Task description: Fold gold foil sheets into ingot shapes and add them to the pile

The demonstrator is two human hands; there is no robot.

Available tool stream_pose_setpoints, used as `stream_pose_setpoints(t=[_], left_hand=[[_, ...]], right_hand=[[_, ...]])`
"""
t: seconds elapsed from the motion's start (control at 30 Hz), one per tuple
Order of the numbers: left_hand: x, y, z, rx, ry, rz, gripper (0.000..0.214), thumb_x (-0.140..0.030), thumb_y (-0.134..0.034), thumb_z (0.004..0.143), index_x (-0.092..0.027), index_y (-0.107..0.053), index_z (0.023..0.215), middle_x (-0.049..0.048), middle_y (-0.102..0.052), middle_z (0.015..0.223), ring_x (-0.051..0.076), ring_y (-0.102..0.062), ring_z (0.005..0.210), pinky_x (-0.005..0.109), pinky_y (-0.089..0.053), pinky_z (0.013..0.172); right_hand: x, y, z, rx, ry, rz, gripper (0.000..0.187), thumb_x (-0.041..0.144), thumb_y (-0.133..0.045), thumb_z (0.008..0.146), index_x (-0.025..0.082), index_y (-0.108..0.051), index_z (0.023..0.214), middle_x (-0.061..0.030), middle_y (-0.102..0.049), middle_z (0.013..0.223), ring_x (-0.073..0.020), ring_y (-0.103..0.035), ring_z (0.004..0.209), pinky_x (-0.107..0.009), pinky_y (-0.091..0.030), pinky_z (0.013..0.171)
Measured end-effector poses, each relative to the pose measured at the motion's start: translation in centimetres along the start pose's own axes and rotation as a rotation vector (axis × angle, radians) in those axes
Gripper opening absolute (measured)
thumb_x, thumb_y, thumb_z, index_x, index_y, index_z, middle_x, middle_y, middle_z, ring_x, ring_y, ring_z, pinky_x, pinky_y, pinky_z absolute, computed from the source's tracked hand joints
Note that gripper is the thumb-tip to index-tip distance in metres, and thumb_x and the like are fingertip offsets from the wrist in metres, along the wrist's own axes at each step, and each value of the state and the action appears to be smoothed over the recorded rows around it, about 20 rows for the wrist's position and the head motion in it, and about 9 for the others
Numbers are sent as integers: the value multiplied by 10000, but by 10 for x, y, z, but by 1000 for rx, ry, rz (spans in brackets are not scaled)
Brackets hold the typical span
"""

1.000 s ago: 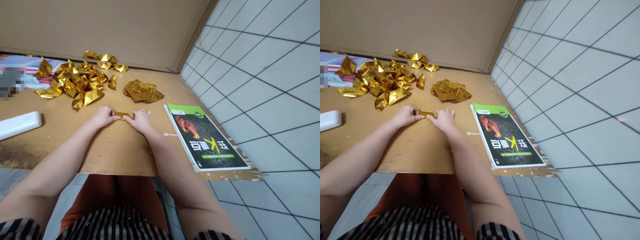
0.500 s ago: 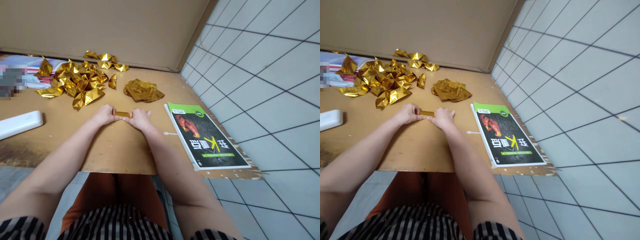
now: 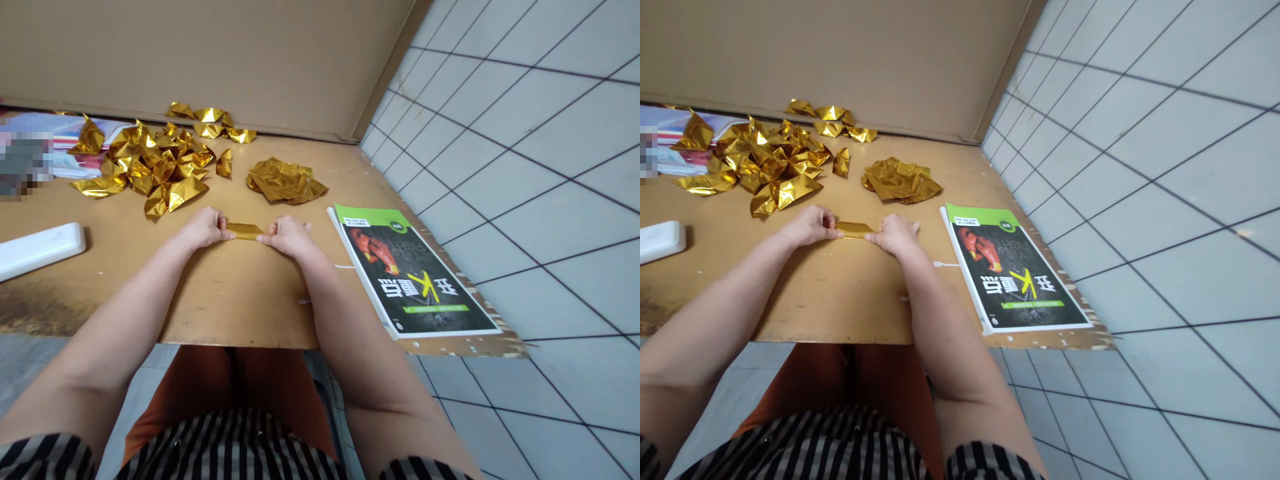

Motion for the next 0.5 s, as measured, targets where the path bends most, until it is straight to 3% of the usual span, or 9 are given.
stream_pose_setpoints(t=[0.23,0.5], left_hand=[[16,4,2,49,-46,-156,203,-299,-744,563,-197,-570,540,-71,-472,477,112,-450,539,240,-322,541],[27,3,5,107,-96,-162,44,-221,-651,630,-185,-633,648,-48,-580,584,116,-513,577,234,-387,582]], right_hand=[[-5,3,0,23,-15,49,173,344,-673,771,212,-598,689,11,-625,681,-190,-590,772,-407,-341,898],[-8,5,-6,35,-11,99,167,216,-633,769,195,-553,624,30,-609,679,-148,-561,727,-401,-325,916]])
Point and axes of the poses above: each hand's wrist, its own z-axis towards the middle knuckle, its own y-axis out of the back of the hand, x = y × z, the point moved 1 cm from there along z, towards the middle knuckle
